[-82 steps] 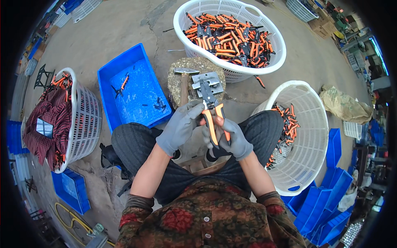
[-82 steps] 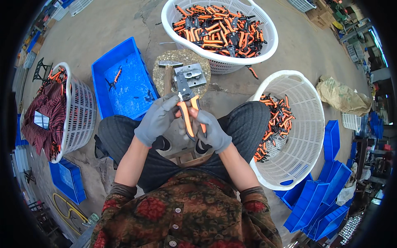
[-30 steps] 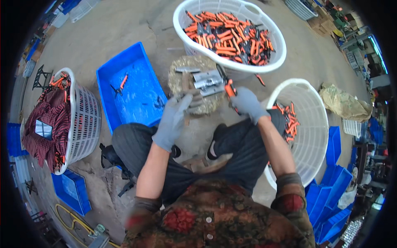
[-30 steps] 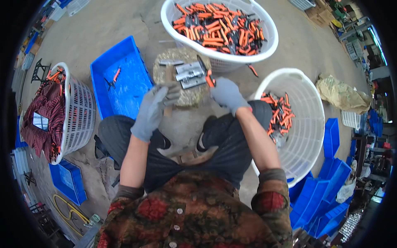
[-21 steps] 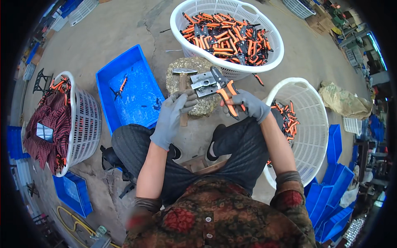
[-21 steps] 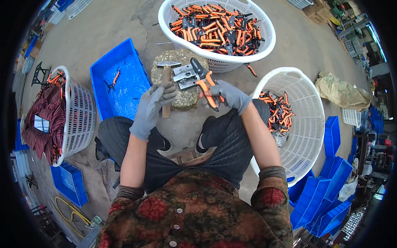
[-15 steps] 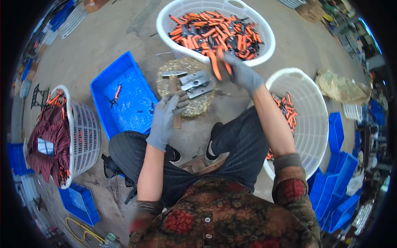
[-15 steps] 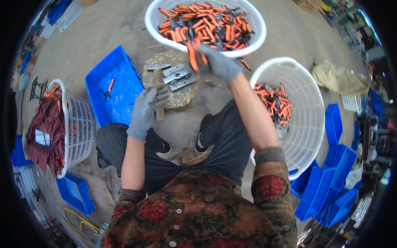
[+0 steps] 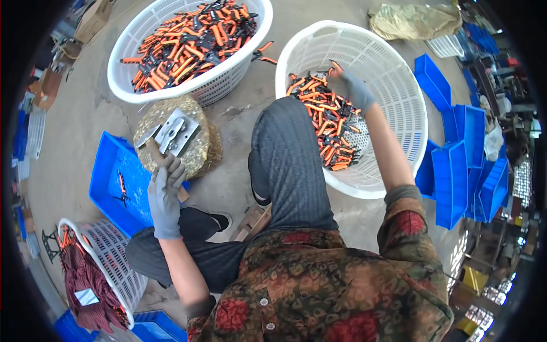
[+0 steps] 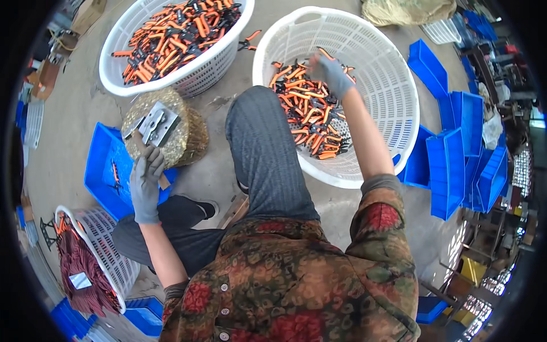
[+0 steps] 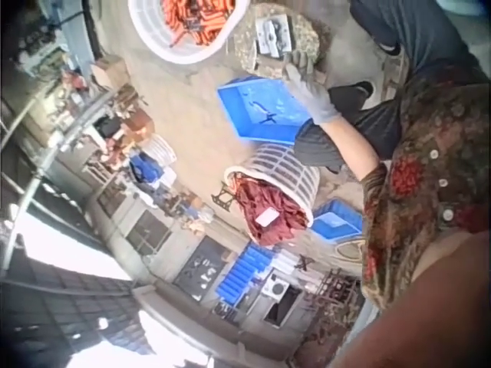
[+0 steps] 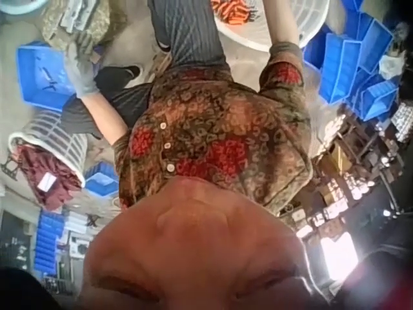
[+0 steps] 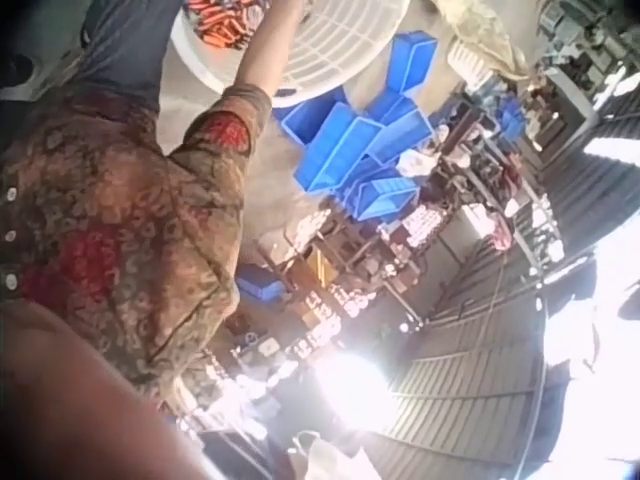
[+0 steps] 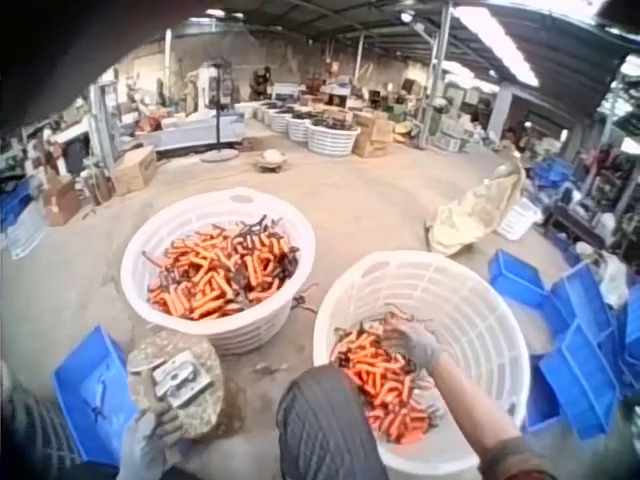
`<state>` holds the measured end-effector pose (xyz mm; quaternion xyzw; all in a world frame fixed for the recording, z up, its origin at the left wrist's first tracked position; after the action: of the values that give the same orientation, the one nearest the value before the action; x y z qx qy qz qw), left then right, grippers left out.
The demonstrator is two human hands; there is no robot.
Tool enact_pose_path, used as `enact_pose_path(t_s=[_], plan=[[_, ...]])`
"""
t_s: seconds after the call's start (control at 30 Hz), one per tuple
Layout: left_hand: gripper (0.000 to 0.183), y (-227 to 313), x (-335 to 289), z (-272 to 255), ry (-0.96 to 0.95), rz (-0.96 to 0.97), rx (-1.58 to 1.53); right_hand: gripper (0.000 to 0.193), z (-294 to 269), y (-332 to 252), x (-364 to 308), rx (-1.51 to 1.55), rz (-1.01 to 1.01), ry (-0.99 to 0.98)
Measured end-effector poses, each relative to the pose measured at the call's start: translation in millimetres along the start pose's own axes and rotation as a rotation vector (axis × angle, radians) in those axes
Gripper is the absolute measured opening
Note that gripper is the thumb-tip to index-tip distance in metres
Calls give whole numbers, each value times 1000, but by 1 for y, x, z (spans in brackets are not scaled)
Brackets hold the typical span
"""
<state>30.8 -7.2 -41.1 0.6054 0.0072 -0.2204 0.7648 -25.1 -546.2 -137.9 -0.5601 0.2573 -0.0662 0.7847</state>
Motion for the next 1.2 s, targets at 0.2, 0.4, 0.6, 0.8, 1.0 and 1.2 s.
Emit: enact_pose_path(t_s=[0.2,0.4,0.6,0.8,1.0,1.2], plan=[[49,-17,8,-2,19,-106,83,37,-113,209,-53,-160,678,243],[48,-11,6,-7,79,-135,99,40,-32,256,-59,56,900,375],[48,-13,12,-2,24,-130,82,36,-63,245,-32,570,369,554],[46,1,5,13,8,-65,91,31,0,65,-97,399,-60,368],[50,61,-14,117,-119,225,320,23,127,-67,-190,-7,-504,134],[38,81,-39,168,-86,271,172,9,265,-70,-238,-878,-844,-222]])
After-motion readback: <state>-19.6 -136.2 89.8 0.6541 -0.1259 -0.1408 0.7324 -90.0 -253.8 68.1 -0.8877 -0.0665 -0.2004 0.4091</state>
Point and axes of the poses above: each hand's wrist, its own x-axis towards the middle knuckle, its own z-axis out of the palm, y = z × x, the point moved 5 cm from there along x, towards the middle knuckle, and after that the axes turned 3 degrees about -z, right-handed, at the moved point
